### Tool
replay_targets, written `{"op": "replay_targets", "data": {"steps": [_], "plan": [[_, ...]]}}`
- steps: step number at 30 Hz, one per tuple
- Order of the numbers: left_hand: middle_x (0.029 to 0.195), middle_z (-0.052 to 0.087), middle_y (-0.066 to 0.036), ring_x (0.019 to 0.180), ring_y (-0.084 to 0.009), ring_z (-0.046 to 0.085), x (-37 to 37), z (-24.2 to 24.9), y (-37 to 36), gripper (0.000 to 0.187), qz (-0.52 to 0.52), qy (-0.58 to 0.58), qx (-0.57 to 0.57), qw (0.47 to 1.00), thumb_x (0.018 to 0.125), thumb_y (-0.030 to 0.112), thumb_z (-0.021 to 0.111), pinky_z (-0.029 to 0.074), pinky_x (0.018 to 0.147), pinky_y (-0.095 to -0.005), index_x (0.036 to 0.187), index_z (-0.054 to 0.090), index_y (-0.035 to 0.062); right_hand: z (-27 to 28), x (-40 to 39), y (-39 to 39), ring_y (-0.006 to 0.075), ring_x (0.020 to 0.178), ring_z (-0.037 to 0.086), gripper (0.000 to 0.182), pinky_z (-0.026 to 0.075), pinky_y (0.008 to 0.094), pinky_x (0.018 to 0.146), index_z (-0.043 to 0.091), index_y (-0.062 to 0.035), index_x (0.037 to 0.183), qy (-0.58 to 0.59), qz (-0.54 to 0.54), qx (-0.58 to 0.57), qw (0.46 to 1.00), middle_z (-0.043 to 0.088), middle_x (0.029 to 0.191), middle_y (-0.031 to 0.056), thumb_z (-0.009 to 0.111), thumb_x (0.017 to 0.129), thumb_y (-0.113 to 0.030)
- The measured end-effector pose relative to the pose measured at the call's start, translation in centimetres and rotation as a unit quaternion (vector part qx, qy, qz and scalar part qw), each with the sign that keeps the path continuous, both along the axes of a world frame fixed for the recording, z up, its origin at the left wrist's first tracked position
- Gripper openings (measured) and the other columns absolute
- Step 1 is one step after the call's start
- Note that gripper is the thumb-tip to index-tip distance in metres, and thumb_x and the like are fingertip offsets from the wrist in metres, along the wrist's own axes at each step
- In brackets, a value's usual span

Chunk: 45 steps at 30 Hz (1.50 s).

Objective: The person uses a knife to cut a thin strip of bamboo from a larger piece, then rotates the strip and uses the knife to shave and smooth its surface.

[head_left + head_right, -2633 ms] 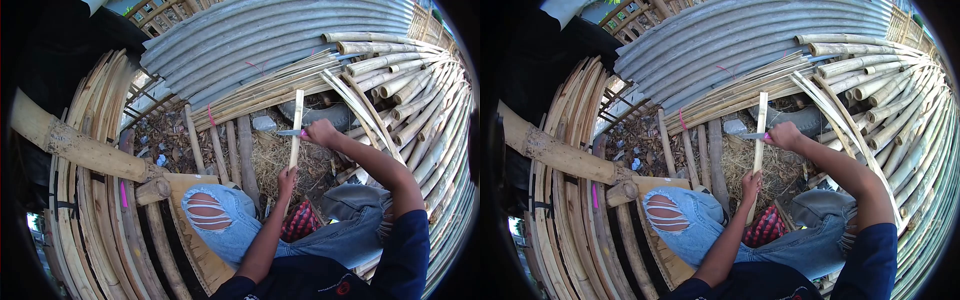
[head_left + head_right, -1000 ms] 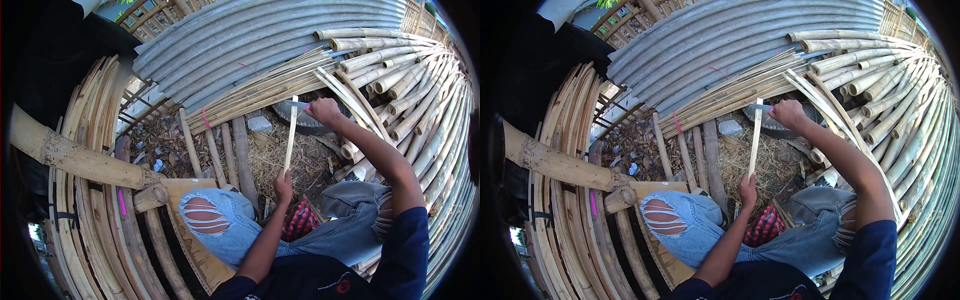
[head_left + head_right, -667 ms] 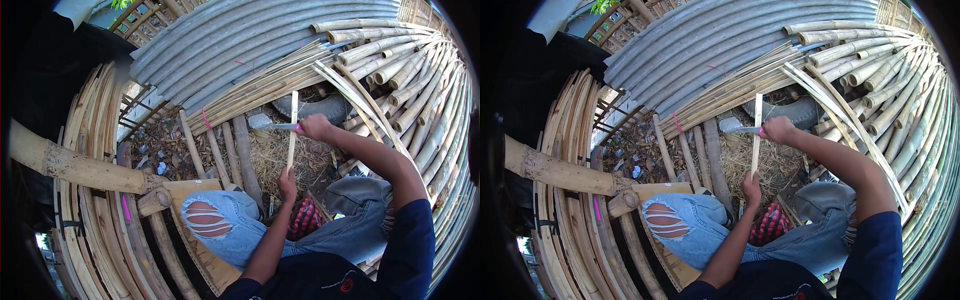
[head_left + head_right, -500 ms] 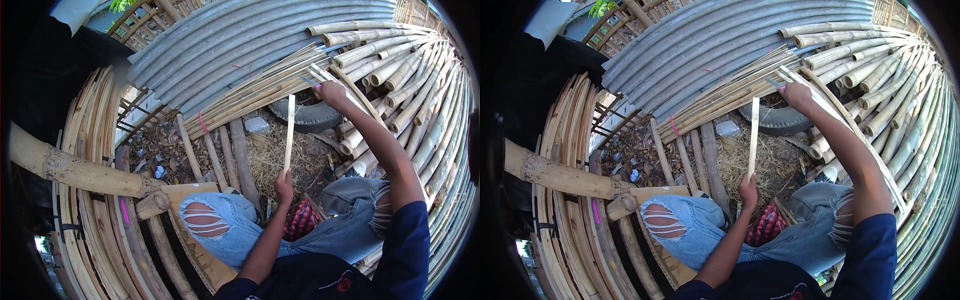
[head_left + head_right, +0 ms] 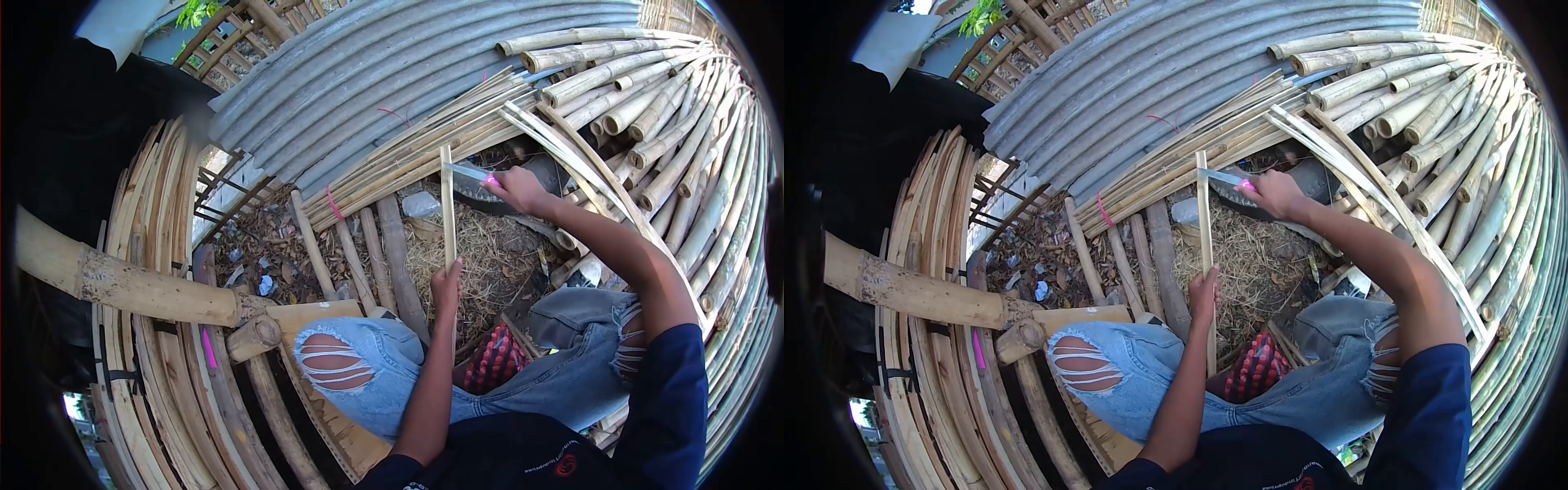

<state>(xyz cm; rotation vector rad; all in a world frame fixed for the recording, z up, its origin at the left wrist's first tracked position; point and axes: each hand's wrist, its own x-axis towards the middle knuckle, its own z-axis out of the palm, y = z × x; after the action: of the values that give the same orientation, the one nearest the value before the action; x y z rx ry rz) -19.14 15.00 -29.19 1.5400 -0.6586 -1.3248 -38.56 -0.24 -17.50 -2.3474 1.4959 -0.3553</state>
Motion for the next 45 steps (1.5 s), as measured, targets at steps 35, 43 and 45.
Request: {"op": "replay_targets", "data": {"steps": [35, 43, 45], "plan": [[0.046, 0.052, -0.008, 0.039, -0.0157, 0.054, -2.2, -4.0, 1.8, 0.033, 0.016, -0.219, -0.002, 0.976, 0.077, 0.029, 0.067, 0.040, 0.039, -0.0323, 0.066, 0.060, -0.0011, -1.4, 4.0, 3.7, 0.0366, 0.062, 0.061, 0.057, 0.049, 0.0442, 0.057, 0.061, -0.0048, 0.069, 0.088, 0.106, -0.001, 0.990, 0.059, 0.062, 0.0187, 0.035, 0.089, -0.052], [0.062, 0.059, -0.020, 0.062, -0.0378, 0.059, -3.5, -2.4, 2.8, 0.030, 0.023, -0.362, 0.007, 0.932, 0.074, 0.030, 0.066, 0.045, 0.055, -0.0439, 0.072, 0.062, -0.0003, -0.2, 2.3, -0.4, 0.0339, 0.059, 0.061, 0.056, 0.049, 0.0427, 0.053, 0.063, -0.0072, 0.065, 0.157, 0.025, -0.058, 0.986, 0.060, 0.060, 0.0166, 0.038, 0.088, -0.051], [0.063, 0.059, -0.020, 0.062, -0.0378, 0.059, -3.3, -2.0, 3.1, 0.028, 0.024, -0.342, 0.000, 0.940, 0.073, 0.027, 0.066, 0.045, 0.055, -0.0439, 0.072, 0.062, -0.0006, 0.0, 2.4, 1.0, 0.0340, 0.060, 0.061, 0.055, 0.050, 0.0422, 0.055, 0.062, -0.0065, 0.068, 0.182, 0.100, -0.047, 0.977, 0.060, 0.060, 0.0165, 0.038, 0.088, -0.051]]}}
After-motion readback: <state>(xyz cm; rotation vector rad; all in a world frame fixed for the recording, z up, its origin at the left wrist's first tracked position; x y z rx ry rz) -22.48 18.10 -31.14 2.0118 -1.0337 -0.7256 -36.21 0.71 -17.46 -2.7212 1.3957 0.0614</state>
